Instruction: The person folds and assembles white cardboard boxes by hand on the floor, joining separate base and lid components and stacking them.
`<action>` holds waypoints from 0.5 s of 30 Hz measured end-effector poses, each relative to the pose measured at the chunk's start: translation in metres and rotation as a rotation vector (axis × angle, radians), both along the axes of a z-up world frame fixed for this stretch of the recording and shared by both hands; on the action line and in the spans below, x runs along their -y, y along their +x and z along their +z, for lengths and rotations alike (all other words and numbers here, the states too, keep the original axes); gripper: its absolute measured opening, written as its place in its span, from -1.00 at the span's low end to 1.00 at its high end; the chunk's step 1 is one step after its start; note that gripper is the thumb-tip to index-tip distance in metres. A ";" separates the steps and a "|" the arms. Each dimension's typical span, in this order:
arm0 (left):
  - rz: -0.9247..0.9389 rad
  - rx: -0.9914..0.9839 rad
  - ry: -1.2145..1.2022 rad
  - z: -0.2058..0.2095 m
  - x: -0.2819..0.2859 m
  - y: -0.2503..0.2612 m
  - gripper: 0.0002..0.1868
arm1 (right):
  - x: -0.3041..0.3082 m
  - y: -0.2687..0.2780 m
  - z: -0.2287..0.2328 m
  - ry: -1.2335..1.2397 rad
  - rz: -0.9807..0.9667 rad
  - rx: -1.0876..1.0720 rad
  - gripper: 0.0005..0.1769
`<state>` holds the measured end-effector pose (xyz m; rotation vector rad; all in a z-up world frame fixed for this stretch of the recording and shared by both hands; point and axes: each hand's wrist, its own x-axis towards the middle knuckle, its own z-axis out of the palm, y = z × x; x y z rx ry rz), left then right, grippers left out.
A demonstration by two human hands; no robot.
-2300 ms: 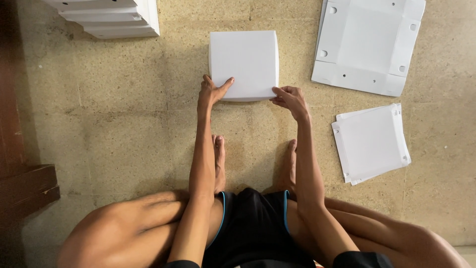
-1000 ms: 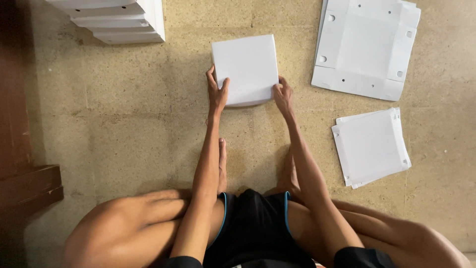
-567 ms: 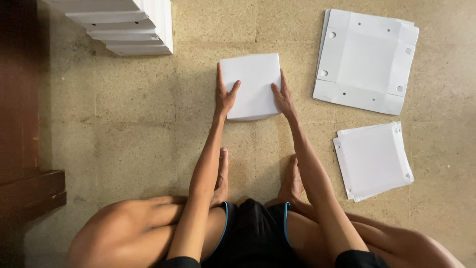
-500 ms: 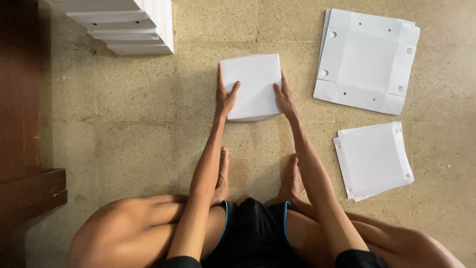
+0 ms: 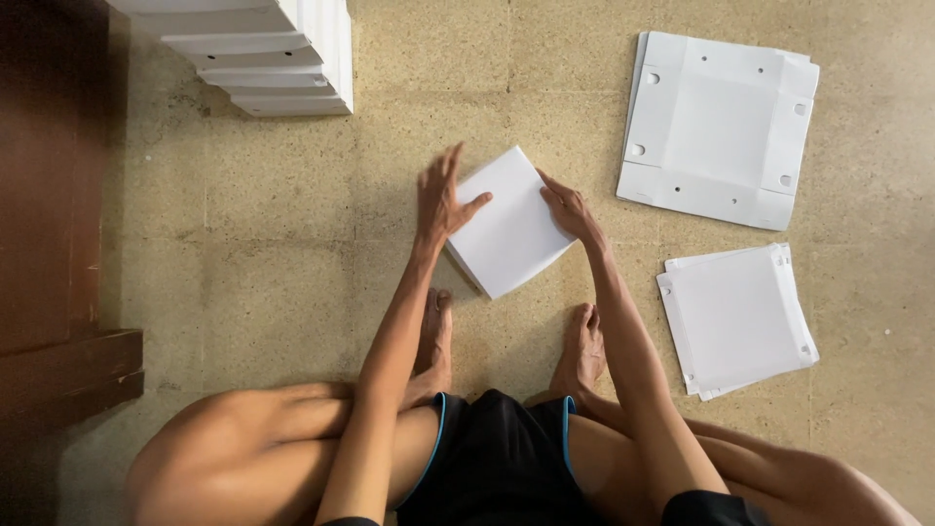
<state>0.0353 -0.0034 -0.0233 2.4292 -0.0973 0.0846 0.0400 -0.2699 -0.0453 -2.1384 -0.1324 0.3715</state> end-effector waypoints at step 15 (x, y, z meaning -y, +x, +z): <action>-0.081 -0.059 -0.425 -0.040 0.039 -0.010 -0.09 | 0.008 -0.018 -0.042 0.072 -0.291 0.183 -0.04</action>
